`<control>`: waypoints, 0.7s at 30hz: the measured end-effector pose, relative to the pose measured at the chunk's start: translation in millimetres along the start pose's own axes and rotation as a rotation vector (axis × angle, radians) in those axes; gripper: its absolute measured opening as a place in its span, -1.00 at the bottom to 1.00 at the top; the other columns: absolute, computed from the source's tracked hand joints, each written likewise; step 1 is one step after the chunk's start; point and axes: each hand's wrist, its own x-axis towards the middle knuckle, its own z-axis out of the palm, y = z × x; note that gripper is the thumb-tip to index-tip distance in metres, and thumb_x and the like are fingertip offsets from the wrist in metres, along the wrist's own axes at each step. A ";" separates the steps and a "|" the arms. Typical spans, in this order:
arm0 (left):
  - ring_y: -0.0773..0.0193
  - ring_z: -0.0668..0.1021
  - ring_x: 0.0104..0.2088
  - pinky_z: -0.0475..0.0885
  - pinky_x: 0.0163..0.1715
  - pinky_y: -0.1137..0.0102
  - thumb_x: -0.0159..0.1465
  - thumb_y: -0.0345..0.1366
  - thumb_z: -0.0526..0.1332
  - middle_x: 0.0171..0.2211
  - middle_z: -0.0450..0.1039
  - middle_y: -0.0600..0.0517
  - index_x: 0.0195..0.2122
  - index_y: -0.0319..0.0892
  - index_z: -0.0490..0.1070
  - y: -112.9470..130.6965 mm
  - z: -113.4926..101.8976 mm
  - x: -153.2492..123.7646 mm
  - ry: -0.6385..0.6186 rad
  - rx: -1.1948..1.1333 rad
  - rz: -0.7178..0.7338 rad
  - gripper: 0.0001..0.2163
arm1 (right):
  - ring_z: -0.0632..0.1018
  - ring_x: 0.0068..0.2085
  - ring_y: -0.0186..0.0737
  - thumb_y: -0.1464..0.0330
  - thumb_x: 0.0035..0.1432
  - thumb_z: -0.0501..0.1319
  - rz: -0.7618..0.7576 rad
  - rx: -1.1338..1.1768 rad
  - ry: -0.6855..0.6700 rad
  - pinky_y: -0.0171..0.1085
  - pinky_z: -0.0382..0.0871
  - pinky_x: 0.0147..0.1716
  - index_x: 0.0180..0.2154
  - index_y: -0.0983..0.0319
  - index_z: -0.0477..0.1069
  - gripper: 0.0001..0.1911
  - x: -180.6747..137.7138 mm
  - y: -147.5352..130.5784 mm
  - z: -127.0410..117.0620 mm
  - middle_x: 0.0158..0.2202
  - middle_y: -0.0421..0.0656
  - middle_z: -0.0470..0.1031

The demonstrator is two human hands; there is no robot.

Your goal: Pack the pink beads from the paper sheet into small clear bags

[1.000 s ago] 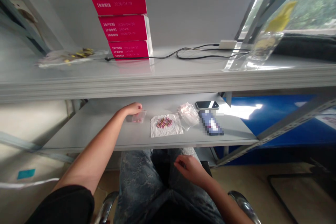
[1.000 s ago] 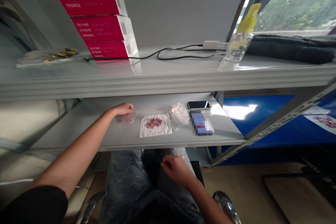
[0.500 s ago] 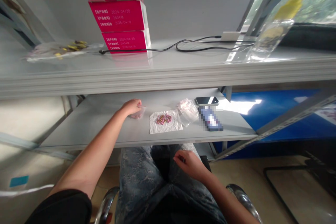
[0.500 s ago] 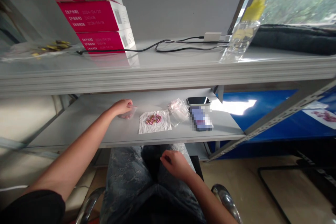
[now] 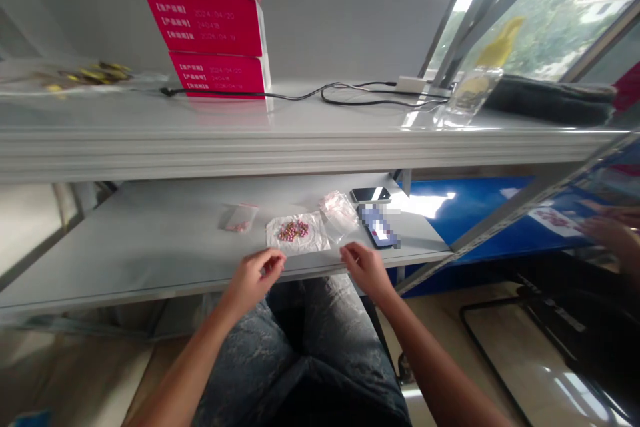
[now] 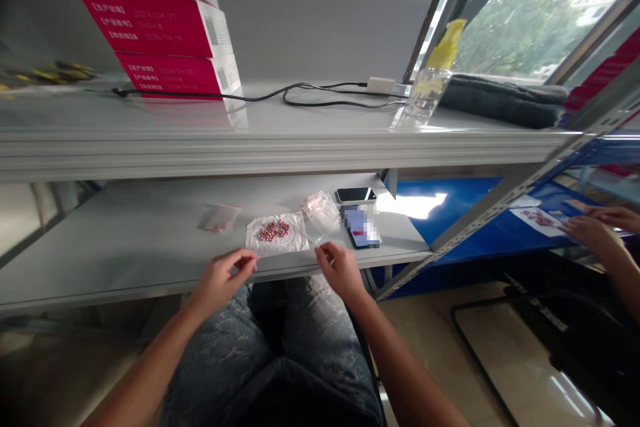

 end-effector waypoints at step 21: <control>0.20 0.61 -0.32 0.43 -0.31 0.38 0.37 -0.28 0.11 -0.32 0.61 0.04 -0.24 -0.06 0.50 -5.9 37.1 -59.7 -0.100 0.022 -0.078 -0.83 | 0.49 -0.38 -0.17 0.10 0.27 0.19 0.060 -0.254 0.011 -0.27 0.28 -0.36 -0.33 0.26 0.55 -0.63 89.4 18.6 -20.9 -0.41 -0.11 0.52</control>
